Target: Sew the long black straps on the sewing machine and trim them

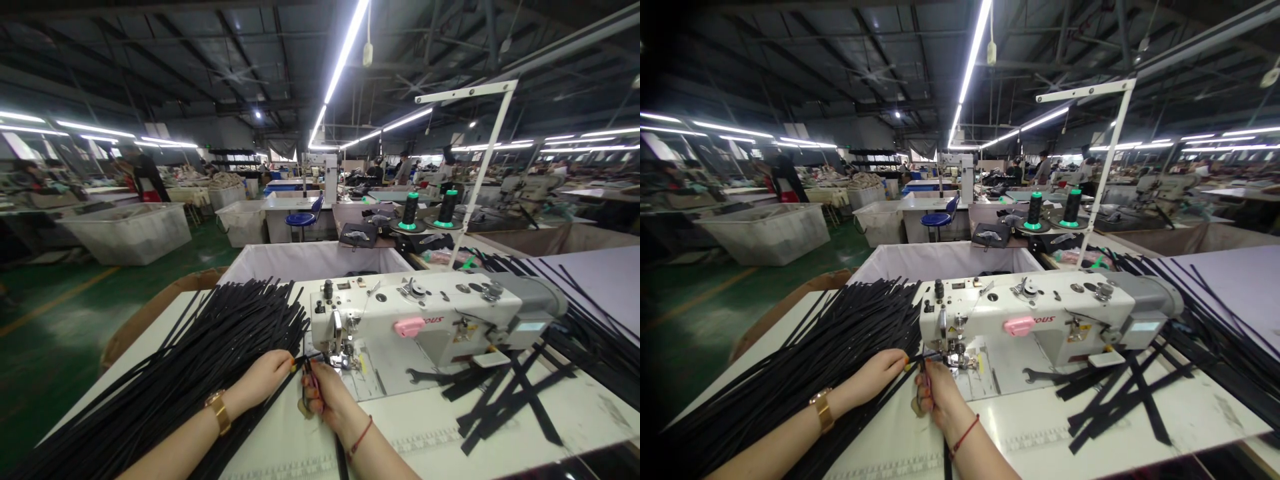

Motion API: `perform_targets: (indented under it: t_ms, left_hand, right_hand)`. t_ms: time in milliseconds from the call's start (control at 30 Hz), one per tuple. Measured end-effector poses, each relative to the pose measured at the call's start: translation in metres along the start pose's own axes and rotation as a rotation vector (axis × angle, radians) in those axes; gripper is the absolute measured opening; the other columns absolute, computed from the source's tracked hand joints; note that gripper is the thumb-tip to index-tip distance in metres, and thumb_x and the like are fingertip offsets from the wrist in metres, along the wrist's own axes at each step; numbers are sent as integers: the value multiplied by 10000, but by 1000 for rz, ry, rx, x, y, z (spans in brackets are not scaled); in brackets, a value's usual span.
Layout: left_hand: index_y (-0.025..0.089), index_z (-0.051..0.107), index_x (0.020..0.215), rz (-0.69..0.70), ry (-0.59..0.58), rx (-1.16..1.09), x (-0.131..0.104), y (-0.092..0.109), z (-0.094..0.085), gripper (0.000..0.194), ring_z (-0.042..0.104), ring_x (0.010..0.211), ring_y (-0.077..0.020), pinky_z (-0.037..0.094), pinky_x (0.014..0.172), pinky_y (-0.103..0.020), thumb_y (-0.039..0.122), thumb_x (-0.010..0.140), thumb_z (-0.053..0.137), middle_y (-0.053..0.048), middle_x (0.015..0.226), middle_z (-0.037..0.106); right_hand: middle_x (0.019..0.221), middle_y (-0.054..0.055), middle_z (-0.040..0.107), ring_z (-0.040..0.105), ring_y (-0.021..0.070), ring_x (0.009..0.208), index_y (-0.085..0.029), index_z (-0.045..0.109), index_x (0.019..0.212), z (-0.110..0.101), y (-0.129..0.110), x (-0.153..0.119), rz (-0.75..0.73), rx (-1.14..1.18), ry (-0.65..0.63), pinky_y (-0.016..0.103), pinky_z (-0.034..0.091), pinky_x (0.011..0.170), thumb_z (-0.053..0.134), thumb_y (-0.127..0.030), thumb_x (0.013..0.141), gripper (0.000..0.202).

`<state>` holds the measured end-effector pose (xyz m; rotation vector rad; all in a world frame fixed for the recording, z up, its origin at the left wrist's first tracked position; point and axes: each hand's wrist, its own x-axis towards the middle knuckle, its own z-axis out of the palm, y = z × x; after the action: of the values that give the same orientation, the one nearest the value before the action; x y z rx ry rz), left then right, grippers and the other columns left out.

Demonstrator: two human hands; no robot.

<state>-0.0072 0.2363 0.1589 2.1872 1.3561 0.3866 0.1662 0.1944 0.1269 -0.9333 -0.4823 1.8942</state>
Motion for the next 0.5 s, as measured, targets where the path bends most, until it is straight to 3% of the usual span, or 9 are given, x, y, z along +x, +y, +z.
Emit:
perform_targets:
  t_ms: [333, 500]
  left_hand:
    - [195, 468, 673, -13, 8, -43, 2, -3, -1, 352, 526, 713, -180, 372, 677, -276, 395, 932, 339, -9, 718, 570]
    - [182, 534, 709, 14, 20, -37, -1, 3, -2, 340, 556, 741, -184, 412, 712, -287, 358, 944, 364, -25, 752, 598]
  right_hand:
    - [622, -53, 553, 330, 4, 391, -191, 487, 821, -2, 1, 4, -69, 6, -9, 138, 111, 357, 735, -579, 714, 473]
    - [569, -78, 517, 302, 3, 370, -209, 445, 774, 1, 5, 9, -106, -29, 49, 145, 107, 345, 754, -631, 640, 540]
